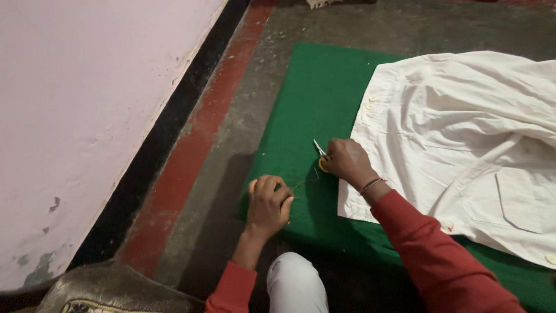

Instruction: The person sits on the floor with a white shirt laid on a green mat and sews a button onto the shirt's front placket using a needle and thread, pushing the needle through the fabric and button repeatedly. They then pick up scissors, cut the thread, and smooth the shirt flat with both hands.

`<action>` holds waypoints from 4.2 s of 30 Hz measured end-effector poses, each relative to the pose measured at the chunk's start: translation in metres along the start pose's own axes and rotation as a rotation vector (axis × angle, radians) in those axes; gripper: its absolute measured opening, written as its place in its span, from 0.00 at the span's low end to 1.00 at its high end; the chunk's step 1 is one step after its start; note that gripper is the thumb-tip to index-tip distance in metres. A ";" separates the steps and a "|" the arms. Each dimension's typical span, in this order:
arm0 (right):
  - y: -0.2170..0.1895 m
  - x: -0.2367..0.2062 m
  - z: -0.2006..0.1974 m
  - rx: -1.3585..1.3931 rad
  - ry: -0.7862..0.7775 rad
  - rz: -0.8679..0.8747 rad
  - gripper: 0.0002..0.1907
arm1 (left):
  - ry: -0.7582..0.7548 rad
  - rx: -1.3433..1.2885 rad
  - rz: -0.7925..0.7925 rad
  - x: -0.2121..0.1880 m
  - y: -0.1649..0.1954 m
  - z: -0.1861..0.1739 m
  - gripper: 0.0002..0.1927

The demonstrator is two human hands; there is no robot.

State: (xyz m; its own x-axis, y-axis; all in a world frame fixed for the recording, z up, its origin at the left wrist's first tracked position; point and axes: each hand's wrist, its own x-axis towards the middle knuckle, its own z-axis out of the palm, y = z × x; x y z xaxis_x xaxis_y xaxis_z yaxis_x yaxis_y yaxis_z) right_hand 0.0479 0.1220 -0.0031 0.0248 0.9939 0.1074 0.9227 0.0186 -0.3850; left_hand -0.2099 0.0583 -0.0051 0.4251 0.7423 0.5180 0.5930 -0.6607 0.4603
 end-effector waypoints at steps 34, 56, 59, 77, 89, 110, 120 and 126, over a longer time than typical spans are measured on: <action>0.339 -0.325 -0.172 -0.156 0.408 0.610 0.26 | -0.385 0.489 -0.403 0.050 0.053 0.085 0.38; 0.331 -0.266 -0.171 -0.233 0.470 0.367 0.23 | 0.064 -0.337 -0.364 0.093 0.023 0.087 0.22; 0.268 -0.245 -0.158 0.009 0.492 0.029 0.33 | 0.126 -0.805 -0.505 0.126 0.012 0.075 0.20; 0.303 -0.228 -0.130 -0.226 0.313 0.060 0.21 | 0.308 -1.419 -0.706 0.219 -0.003 0.051 0.21; 0.385 -0.200 -0.307 -0.694 0.648 0.248 0.25 | 0.335 -1.200 -0.188 0.288 0.029 -0.009 0.16; 0.289 -0.160 -0.147 -0.135 0.363 -0.173 0.22 | 0.255 -1.352 -0.732 0.142 -0.057 -0.006 0.16; 0.326 -0.198 -0.147 -0.520 0.129 0.211 0.15 | 0.393 -1.177 -0.937 0.202 -0.059 -0.010 0.16; 0.407 -0.160 -0.257 -0.828 0.211 0.202 0.15 | 0.151 -1.096 -0.707 0.247 -0.032 0.003 0.17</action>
State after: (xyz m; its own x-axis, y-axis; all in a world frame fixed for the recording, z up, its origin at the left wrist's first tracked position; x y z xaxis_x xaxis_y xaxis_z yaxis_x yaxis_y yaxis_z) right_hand 0.5188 -0.0576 0.0588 0.2133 0.9271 0.3081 0.8734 -0.3222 0.3650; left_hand -0.1221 0.2631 0.1053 0.1310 0.9908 -0.0327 -0.2360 0.0632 0.9697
